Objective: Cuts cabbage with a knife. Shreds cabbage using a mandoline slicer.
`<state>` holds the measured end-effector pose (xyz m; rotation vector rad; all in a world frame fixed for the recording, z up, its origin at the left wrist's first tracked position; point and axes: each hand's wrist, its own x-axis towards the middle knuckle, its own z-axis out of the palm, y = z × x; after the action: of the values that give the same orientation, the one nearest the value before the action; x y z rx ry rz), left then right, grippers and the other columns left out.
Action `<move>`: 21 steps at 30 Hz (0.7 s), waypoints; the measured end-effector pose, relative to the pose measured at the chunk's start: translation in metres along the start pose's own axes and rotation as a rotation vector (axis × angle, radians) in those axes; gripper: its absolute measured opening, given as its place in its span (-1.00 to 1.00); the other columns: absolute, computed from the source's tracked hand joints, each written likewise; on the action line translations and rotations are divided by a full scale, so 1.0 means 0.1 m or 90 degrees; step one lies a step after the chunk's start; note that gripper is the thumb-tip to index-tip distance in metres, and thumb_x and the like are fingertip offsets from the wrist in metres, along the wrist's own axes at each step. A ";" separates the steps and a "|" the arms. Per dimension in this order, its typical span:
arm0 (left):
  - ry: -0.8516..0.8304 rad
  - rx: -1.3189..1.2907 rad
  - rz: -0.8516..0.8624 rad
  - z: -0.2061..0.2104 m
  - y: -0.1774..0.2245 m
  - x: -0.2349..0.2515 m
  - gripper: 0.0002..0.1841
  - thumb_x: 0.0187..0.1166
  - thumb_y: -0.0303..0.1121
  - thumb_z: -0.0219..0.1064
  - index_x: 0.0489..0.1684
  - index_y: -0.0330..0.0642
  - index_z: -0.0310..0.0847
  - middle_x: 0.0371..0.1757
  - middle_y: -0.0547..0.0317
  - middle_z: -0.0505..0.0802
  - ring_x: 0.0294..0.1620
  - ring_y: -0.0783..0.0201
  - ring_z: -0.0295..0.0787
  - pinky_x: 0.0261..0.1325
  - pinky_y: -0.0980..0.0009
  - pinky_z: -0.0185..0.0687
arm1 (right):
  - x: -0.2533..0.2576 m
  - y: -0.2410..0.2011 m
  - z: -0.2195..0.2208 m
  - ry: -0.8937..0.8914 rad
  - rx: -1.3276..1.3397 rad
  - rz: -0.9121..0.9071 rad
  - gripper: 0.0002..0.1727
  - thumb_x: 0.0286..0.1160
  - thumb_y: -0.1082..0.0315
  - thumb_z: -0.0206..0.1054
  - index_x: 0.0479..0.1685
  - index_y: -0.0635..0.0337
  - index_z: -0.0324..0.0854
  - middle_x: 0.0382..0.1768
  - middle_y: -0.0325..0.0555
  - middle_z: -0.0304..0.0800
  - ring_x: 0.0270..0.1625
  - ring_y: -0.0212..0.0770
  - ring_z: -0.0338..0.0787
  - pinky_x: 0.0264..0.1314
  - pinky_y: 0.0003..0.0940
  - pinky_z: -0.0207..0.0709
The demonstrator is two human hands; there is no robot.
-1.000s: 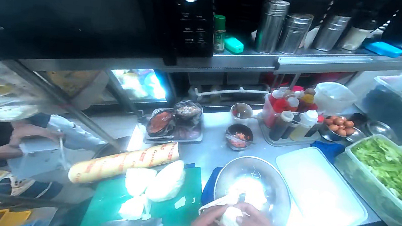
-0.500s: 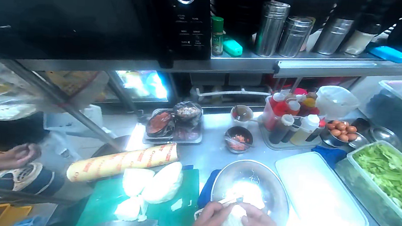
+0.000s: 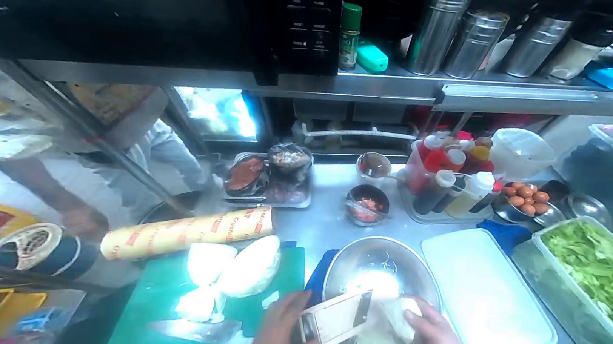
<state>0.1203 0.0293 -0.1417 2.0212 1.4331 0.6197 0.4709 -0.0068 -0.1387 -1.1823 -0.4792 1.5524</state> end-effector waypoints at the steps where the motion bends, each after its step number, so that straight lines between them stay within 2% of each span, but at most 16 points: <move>1: -0.025 0.018 -0.032 0.00 -0.10 -0.04 0.07 0.06 0.26 0.70 0.72 0.03 0.39 0.64 0.09 0.57 0.63 0.01 0.46 0.61 -0.08 0.47 | 0.00 -0.02 -0.08 0.048 -0.027 -0.007 -0.49 0.46 0.41 0.50 0.44 0.21 0.61 0.04 0.29 0.84 -0.15 0.09 0.88 -0.14 0.07 0.82; 2: -0.061 0.024 -0.058 0.02 -0.16 -0.08 0.18 -0.02 0.28 0.73 0.77 -0.06 0.31 0.69 -0.04 0.50 0.66 -0.08 0.43 0.61 -0.13 0.46 | -0.01 -0.04 -0.14 0.077 -0.043 -0.008 -0.49 0.43 0.42 0.52 0.42 0.21 0.63 0.03 0.28 0.84 -0.17 0.07 0.88 -0.17 0.04 0.82; 4: -0.130 0.011 -0.073 0.12 -0.25 -0.11 0.29 -0.07 0.15 0.80 0.83 -0.17 0.14 0.76 -0.20 0.37 0.74 -0.15 0.32 0.67 -0.11 0.41 | -0.03 -0.05 -0.21 0.098 -0.056 -0.011 -0.48 0.40 0.42 0.54 0.40 0.22 0.64 0.03 0.28 0.84 -0.18 0.07 0.88 -0.19 0.03 0.82; 7: -0.185 0.044 -0.061 0.28 -0.27 -0.02 0.25 -0.06 -0.03 0.82 0.82 -0.17 0.13 0.69 -0.19 0.43 0.67 -0.09 0.41 0.61 0.00 0.52 | -0.09 -0.02 -0.25 0.096 -0.041 -0.011 -0.50 0.42 0.43 0.53 0.40 0.24 0.63 0.04 0.31 0.83 -0.13 0.13 0.89 -0.12 0.09 0.83; 10: -0.171 0.092 -0.024 0.24 -0.11 0.13 0.15 -0.05 0.12 0.73 0.75 -0.09 0.29 0.51 -0.02 0.60 0.51 0.05 0.56 0.49 0.07 0.63 | -0.16 -0.01 -0.26 0.097 0.001 0.000 -0.51 0.47 0.42 0.49 0.43 0.21 0.61 0.05 0.33 0.82 -0.10 0.15 0.88 -0.08 0.10 0.82; 14: -0.074 0.006 0.017 0.16 0.30 0.54 0.09 -0.01 0.39 0.62 0.68 0.07 0.41 0.40 0.12 0.67 0.39 0.21 0.63 0.37 0.11 0.72 | -0.24 -0.04 -0.32 0.075 0.060 0.016 -0.55 0.58 0.39 0.38 0.46 0.21 0.57 0.12 0.37 0.79 0.02 0.20 0.87 0.08 0.19 0.79; 17: -0.073 -0.088 0.016 0.15 0.71 1.00 0.05 0.04 0.42 0.59 0.66 0.12 0.42 0.43 0.12 0.63 0.39 0.22 0.64 0.34 0.13 0.76 | -0.29 -0.07 -0.32 0.045 0.095 0.025 -0.58 0.62 0.39 0.33 0.44 0.25 0.56 0.13 0.37 0.78 0.05 0.19 0.86 0.14 0.20 0.77; 21: -0.061 -0.153 0.020 0.34 1.04 1.39 0.07 0.00 0.47 0.59 0.62 0.13 0.41 0.41 0.14 0.61 0.37 0.25 0.66 0.32 0.16 0.79 | -0.34 -0.04 -0.29 0.014 0.114 0.030 -0.59 0.62 0.41 0.33 0.43 0.26 0.57 0.13 0.38 0.78 0.06 0.20 0.86 0.16 0.21 0.76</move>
<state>0.2574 0.1278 -0.0895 1.8607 1.2123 0.6658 0.4951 -0.0437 -0.1332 -1.0778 -0.2922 1.5850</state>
